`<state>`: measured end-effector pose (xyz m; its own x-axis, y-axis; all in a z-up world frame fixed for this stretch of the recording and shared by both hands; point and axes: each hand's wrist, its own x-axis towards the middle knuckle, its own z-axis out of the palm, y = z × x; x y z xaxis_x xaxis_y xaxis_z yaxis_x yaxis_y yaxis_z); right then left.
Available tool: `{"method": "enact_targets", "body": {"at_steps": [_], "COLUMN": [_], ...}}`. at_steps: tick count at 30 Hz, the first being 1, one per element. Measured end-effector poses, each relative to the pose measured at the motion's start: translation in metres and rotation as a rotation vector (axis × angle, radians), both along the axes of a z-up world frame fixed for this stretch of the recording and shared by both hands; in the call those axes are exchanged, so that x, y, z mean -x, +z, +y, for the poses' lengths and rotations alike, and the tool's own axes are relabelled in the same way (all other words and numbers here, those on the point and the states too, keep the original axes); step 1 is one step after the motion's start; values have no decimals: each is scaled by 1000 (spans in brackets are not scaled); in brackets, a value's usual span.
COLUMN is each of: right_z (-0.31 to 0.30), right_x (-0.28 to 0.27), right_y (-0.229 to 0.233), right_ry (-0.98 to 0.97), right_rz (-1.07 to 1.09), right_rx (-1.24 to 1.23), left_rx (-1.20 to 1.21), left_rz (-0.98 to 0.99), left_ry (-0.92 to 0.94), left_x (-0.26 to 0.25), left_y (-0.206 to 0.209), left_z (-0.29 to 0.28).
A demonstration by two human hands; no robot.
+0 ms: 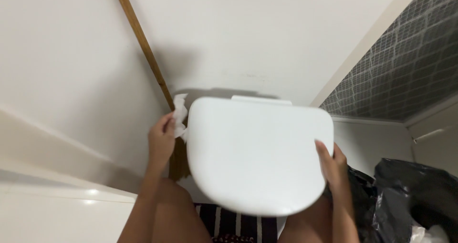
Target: The recorder uses wet wipes to clean the interior and exterior of a white plastic bin/diaper pail.
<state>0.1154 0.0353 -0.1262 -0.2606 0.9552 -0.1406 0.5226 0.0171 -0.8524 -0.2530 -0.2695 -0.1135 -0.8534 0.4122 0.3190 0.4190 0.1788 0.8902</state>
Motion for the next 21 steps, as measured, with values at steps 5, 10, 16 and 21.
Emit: {"method": "enact_targets", "body": {"at_steps": [5,10,16,21], "right_z": [-10,-31,-41,-40], "right_x": [-52,-32,-10,-12], "right_y": [-13,45,54,49], "right_ry": [79,194,253,256], "right_rz": [-23,-104,-79,-112], "right_rx": [-135,-322,-481,-542], "left_rx": [87,295,177,123], "left_rz": [105,435,197,77], "left_ry": [-98,-253,-243,-544], "left_x": [-44,-69,-64,-87], "left_y": [61,74,75,67], "left_z": [23,51,52,122]}}
